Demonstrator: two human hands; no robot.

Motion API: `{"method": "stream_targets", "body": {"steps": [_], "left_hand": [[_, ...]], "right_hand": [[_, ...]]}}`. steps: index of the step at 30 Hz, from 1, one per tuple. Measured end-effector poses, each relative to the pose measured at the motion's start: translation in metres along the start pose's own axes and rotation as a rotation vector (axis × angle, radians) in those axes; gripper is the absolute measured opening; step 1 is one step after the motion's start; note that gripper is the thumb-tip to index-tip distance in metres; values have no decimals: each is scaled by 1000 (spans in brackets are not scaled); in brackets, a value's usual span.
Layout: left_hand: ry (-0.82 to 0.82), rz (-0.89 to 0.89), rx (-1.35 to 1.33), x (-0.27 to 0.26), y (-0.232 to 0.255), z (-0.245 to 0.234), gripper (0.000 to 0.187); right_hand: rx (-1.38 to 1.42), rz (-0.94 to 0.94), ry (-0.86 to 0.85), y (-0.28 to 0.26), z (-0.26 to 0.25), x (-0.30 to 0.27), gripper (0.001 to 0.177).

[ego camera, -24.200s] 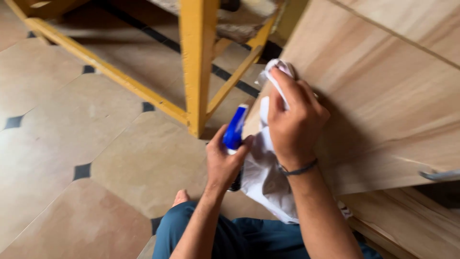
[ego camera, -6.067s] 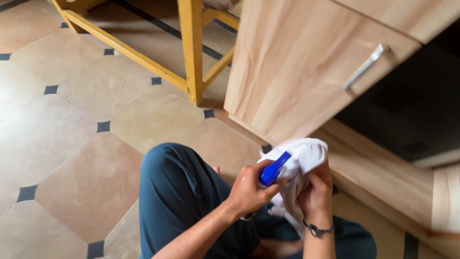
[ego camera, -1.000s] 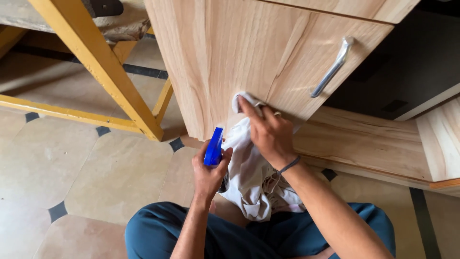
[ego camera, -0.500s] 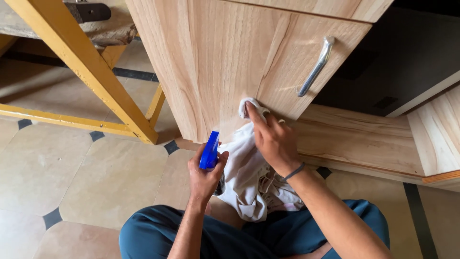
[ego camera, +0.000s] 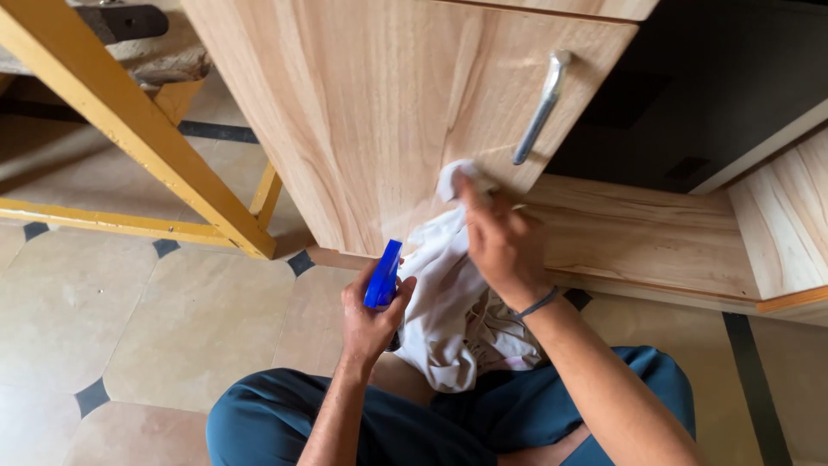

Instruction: Wiping a wooden cabinet door and its metal handle using a spray cleaner and a white cloth.

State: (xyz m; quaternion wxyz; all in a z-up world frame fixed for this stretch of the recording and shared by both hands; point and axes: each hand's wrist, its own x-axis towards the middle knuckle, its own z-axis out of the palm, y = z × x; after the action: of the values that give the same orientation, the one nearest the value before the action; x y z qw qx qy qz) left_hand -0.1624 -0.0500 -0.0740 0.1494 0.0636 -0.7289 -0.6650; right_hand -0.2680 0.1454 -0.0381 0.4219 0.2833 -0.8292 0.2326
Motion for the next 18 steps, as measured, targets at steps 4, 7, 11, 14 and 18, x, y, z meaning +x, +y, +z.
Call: {"method": "stream_targets", "body": {"steps": [4,7,11,14,18], "left_hand": [[-105,73,16,-1,-4,6,33],[-173,121,44,-5,1,9,34],[-215,91,97,-6,6,18,32],[-230,95,82,-7,3,22,34],[-240,86,97,-8,1,29,33]], "right_hand": [[-73,-53,-26,13,-4,-3,53],[0,45,-35,18,-9,-10,52],[-67,-102,15,17,-16,-7,54],[-38,-4,54,19,-36,0,55],[41,115,-82,43,-5,-37,49]]}}
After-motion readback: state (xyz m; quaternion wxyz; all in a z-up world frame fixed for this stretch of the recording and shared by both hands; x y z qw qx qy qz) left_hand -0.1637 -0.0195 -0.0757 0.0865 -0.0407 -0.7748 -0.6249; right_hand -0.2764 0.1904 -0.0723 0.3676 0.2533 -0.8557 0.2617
